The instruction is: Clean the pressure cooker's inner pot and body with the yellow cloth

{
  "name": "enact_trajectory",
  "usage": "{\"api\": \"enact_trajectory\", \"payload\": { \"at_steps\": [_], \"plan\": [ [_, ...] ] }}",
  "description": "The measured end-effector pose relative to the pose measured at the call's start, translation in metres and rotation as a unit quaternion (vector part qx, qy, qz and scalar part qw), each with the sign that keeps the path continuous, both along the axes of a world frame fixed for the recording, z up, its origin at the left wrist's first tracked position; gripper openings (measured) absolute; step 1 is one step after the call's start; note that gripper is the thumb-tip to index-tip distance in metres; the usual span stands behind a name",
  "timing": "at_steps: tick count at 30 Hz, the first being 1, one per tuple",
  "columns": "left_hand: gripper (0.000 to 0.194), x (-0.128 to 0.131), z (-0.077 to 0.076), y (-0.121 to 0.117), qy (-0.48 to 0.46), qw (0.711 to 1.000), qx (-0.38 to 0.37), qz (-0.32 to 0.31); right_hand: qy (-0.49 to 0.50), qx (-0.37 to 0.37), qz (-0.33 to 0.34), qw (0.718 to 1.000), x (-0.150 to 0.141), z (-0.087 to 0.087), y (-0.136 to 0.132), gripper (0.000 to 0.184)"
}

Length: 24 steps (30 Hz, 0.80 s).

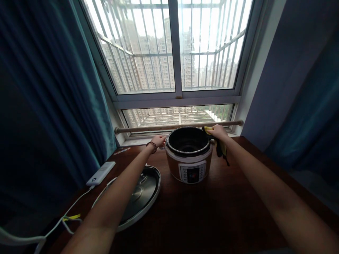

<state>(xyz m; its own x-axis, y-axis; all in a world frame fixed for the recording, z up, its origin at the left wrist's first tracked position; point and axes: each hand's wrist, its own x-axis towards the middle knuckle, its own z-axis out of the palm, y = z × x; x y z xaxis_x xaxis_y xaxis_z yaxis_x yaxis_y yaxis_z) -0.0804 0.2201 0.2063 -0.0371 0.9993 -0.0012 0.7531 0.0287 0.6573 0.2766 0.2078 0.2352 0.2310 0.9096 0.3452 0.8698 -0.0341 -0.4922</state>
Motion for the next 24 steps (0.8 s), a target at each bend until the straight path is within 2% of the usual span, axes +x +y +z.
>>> {"api": "enact_trajectory", "payload": {
  "at_steps": [3, 8, 15, 24],
  "plan": [
    [0.029, 0.006, -0.006, 0.004, -0.028, 0.999, -0.032, -0.010, -0.035, -0.055, 0.011, 0.998, -0.009, -0.002, 0.003, 0.030],
    [0.028, 0.006, -0.011, 0.007, -0.060, 0.996, -0.059, -0.029, -0.073, -0.106, 0.003, 0.992, -0.015, 0.000, 0.009, 0.042],
    [0.028, 0.010, -0.001, 0.004, -0.084, 0.993, -0.080, -0.035, -0.089, -0.135, 0.014, 0.987, -0.021, -0.001, 0.014, 0.037],
    [0.025, 0.019, 0.008, -0.009, -0.106, 0.990, -0.091, -0.023, -0.042, -0.143, 0.001, 0.989, -0.016, -0.003, 0.014, 0.041]
  ]
}}
